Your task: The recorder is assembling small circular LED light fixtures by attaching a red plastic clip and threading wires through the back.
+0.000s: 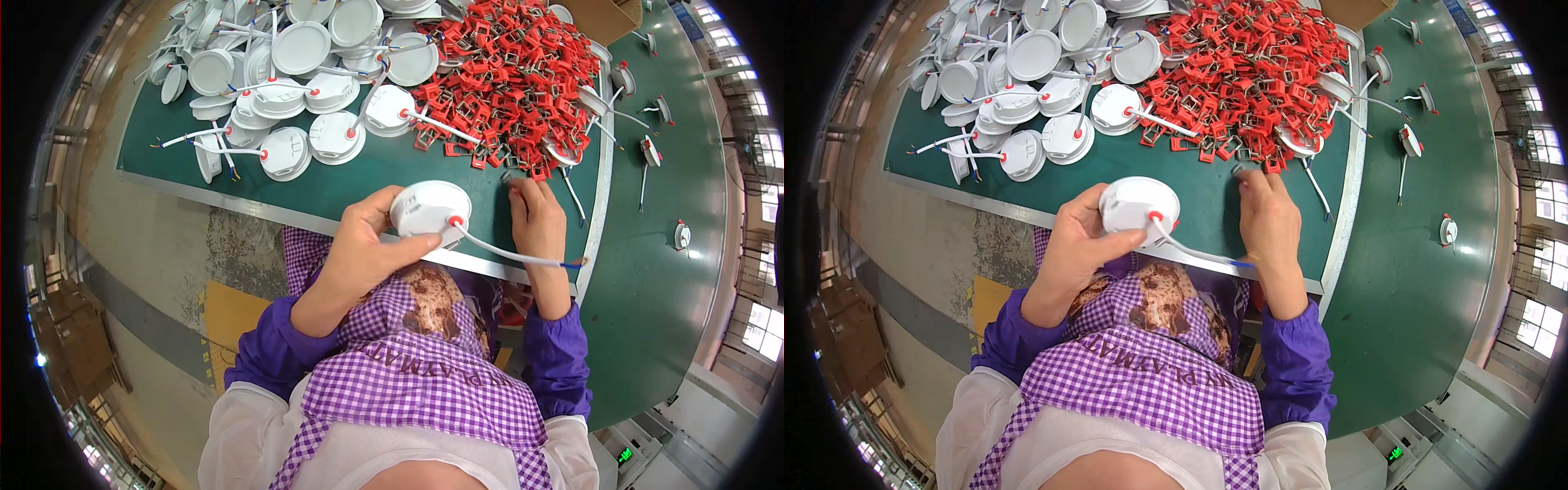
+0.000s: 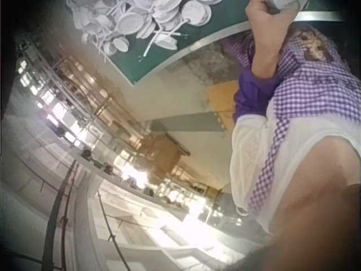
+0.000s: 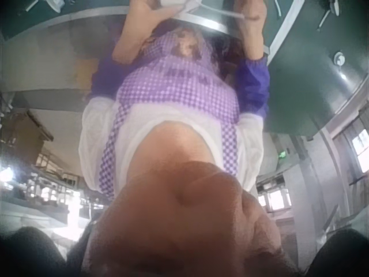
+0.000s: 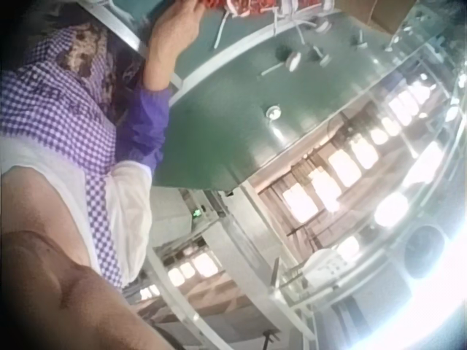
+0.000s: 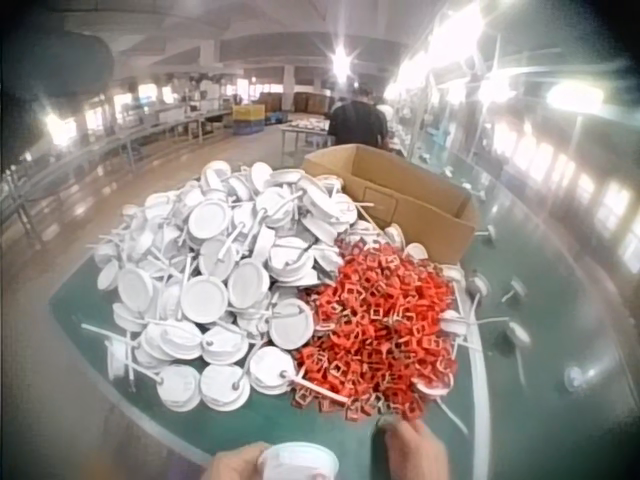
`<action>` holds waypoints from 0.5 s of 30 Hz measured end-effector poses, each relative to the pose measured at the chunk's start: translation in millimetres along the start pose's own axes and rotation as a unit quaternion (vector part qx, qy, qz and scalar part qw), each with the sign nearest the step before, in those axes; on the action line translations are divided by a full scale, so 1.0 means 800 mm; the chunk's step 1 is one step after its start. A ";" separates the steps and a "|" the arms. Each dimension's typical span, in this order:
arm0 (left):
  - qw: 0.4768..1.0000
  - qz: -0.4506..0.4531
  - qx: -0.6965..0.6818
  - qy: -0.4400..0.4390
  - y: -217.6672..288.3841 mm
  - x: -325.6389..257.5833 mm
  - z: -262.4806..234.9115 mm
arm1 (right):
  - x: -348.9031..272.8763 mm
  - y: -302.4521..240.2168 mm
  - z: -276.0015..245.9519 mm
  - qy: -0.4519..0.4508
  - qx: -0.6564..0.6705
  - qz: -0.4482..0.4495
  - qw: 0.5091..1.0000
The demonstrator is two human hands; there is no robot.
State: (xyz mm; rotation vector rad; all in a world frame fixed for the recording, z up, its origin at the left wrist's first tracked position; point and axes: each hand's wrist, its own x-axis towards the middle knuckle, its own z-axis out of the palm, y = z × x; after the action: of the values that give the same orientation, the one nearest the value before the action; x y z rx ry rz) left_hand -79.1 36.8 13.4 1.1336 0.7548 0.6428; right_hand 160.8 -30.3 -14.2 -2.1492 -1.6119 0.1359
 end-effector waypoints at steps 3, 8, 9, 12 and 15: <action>0.979 -0.042 -0.202 0.000 -0.006 -0.001 -0.008 | -0.013 -0.009 -0.018 -0.062 0.041 0.031 0.997; 0.947 -0.097 -0.304 -0.033 -0.008 0.000 0.000 | -0.017 -0.019 -0.025 -0.076 0.039 0.064 0.994; 0.964 -0.084 -0.251 -0.029 -0.011 0.000 0.002 | -0.017 -0.021 -0.020 -0.051 0.006 0.058 0.997; 0.978 -0.086 -0.180 -0.057 -0.008 0.000 0.002 | -0.016 -0.024 -0.012 -0.008 -0.044 0.034 0.998; 0.979 -0.090 -0.167 -0.068 -0.010 -0.001 0.000 | -0.016 -0.023 -0.004 0.021 -0.032 0.022 0.999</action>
State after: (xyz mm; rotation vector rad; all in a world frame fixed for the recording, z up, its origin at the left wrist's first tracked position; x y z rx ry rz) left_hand -78.6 33.8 5.6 0.7812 0.5977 0.5106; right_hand 141.9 -39.3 -6.4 -2.2203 -1.5660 0.0530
